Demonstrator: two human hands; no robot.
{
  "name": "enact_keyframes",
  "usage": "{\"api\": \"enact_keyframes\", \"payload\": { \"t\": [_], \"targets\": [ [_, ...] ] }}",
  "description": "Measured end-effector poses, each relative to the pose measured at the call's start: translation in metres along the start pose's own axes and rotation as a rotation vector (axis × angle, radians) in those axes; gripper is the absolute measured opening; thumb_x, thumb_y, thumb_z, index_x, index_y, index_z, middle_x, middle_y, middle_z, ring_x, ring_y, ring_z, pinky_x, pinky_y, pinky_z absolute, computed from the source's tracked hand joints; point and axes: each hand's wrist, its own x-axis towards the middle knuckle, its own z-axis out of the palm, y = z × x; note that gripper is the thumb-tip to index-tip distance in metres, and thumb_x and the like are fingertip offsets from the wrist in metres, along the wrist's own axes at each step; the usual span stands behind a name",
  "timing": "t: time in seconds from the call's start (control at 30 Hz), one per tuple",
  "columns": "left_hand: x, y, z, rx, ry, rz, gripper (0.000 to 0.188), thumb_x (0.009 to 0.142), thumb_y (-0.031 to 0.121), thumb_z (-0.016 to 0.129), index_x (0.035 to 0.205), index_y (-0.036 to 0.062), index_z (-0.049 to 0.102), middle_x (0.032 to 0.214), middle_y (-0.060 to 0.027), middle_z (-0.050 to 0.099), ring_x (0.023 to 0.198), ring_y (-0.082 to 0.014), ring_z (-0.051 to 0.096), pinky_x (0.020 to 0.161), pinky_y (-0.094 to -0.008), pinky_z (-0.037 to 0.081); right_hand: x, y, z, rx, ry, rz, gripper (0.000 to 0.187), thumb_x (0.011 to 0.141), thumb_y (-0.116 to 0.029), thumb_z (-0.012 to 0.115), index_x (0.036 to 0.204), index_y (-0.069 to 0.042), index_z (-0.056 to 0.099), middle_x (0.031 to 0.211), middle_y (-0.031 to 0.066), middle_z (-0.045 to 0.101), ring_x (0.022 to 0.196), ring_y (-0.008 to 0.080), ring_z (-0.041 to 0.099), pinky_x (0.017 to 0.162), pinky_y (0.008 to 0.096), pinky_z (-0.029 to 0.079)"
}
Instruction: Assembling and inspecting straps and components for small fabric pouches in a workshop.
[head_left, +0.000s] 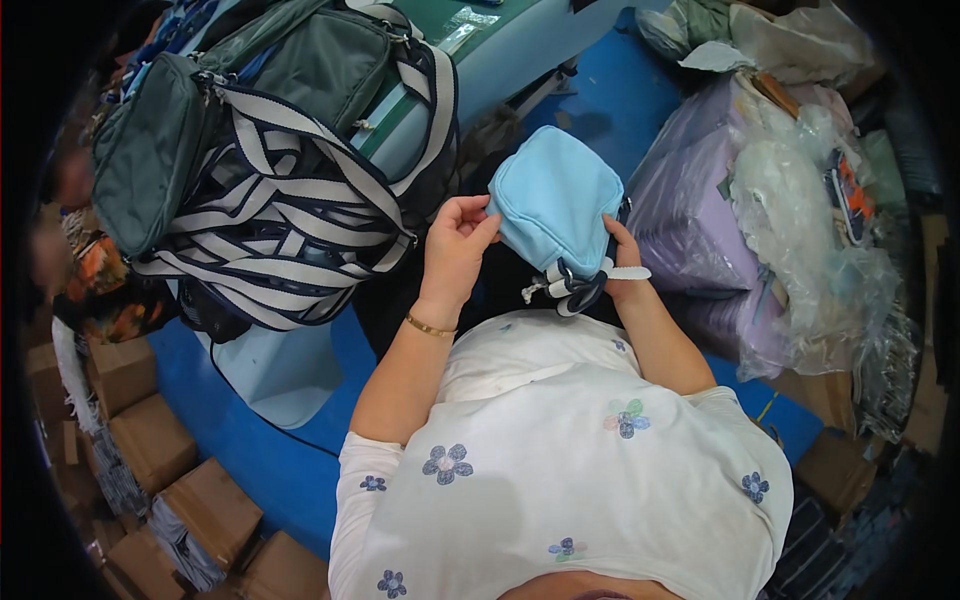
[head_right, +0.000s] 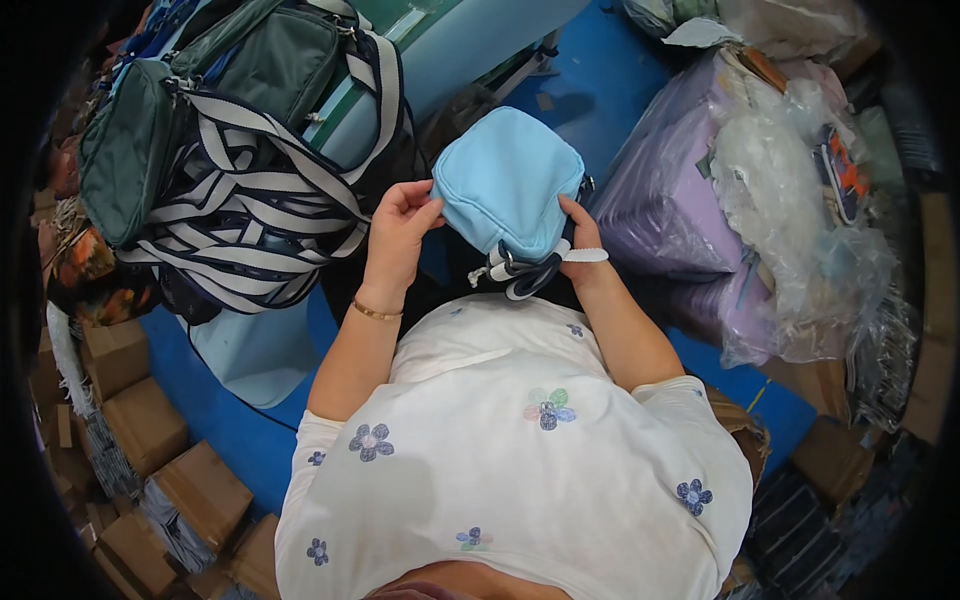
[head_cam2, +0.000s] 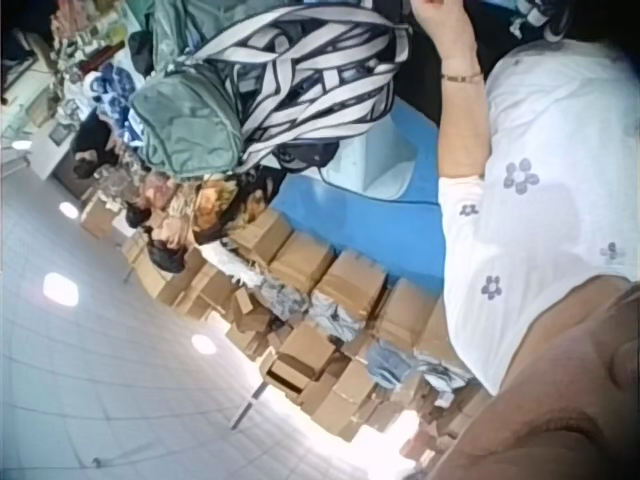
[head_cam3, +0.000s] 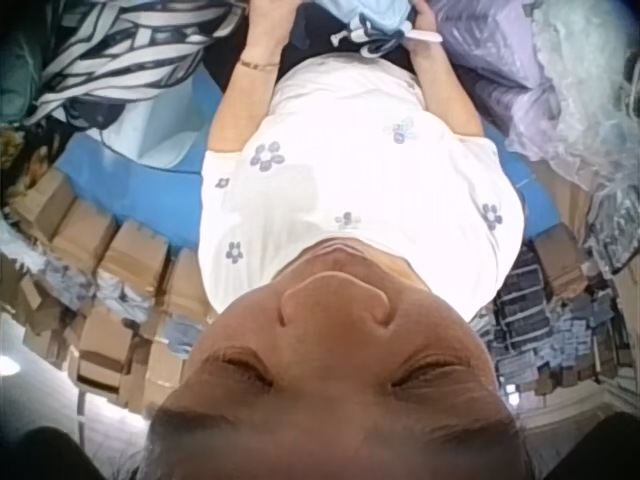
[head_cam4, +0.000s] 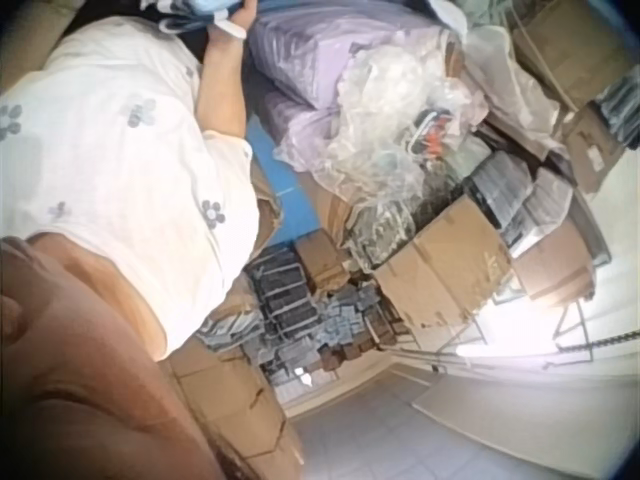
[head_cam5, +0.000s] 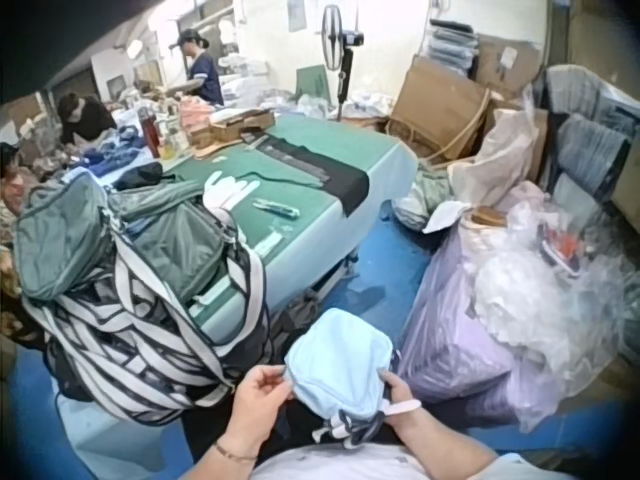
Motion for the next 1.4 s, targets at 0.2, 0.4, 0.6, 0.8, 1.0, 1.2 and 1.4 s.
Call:
{"api": "enact_keyframes", "payload": {
  "t": [0.2,0.4,0.6,0.8,1.0,1.2,1.4],
  "targets": [
    [-0.002,-0.003,-0.007,-0.01,0.022,-0.052,0.023,0.084,0.005,0.06,0.105,-0.0009,0.054,0.087,-0.0022,0.054,0.075,-0.0079,0.054,0.068,-0.0211,0.048,-0.005,0.001,0.006,-0.032,0.013,-0.054,0.048,0.085,-0.022,0.055,0.126,-0.002,0.044,0.12,0.0151,0.055,0.108,0.0311,0.055,0.097,0.0456,0.042],
    [-0.003,-0.014,-0.016,0.014,0.016,-0.115,0.028,0.084,0.003,0.052,0.112,-0.0009,0.052,0.091,-0.0029,0.055,0.082,-0.0093,0.054,0.073,-0.0235,0.047,-0.013,-0.005,0.01,-0.071,-0.051,-0.089,0.046,0.083,-0.022,0.056,0.124,-0.002,0.048,0.119,0.0138,0.056,0.107,0.0294,0.055,0.096,0.0436,0.042],
    [-0.001,-0.034,-0.028,0.092,-0.001,-0.16,0.03,0.085,0.004,0.047,0.114,0.0002,0.052,0.1,-0.0047,0.058,0.087,-0.011,0.055,0.076,-0.0245,0.046,-0.012,-0.008,0.0,-0.197,-0.165,-0.175,0.041,0.082,-0.017,0.056,0.119,0.001,0.05,0.112,0.0139,0.06,0.099,0.0274,0.06,0.09,0.0409,0.047],
    [-0.001,-0.042,-0.034,0.082,0.005,-0.218,0.027,0.086,0.004,0.046,0.111,0.0005,0.055,0.101,-0.0054,0.059,0.089,-0.0116,0.056,0.078,-0.0251,0.046,-0.019,-0.008,0.009,-0.364,-0.147,-0.267,0.047,0.078,-0.012,0.058,0.122,-0.001,0.048,0.114,0.0136,0.058,0.099,0.0266,0.059,0.088,0.0409,0.048],
    [-0.008,-0.022,-0.03,-0.163,0.095,-0.17,0.025,0.091,0.015,0.047,0.11,0.0011,0.055,0.103,-0.0045,0.058,0.093,-0.0114,0.055,0.079,-0.0257,0.047,-0.027,-0.01,0.018,-0.419,-0.09,-0.3,0.045,0.075,-0.01,0.058,0.12,-0.003,0.05,0.111,0.0121,0.059,0.099,0.0271,0.058,0.087,0.0426,0.048],
    [-0.019,-0.016,-0.021,0.133,0.041,0.176,0.025,0.085,0.005,0.06,0.108,-0.0018,0.054,0.108,-0.005,0.048,0.095,-0.0114,0.053,0.081,-0.0256,0.047,-0.024,-0.02,0.014,-0.422,-0.115,-0.327,0.053,0.073,-0.005,0.064,0.123,-0.003,0.047,0.115,0.0111,0.057,0.104,0.0268,0.055,0.088,0.0419,0.046],
    [-0.038,0.006,-0.002,0.306,-0.019,0.391,0.029,0.078,-0.001,0.065,0.107,-0.0008,0.057,0.111,-0.0082,0.045,0.097,-0.0157,0.052,0.081,-0.0255,0.047,-0.017,-0.025,0.0,-0.473,-0.112,-0.31,0.056,0.075,-0.006,0.065,0.126,-0.004,0.044,0.118,0.0106,0.055,0.106,0.0275,0.054,0.09,0.0436,0.045]
  ]
}}
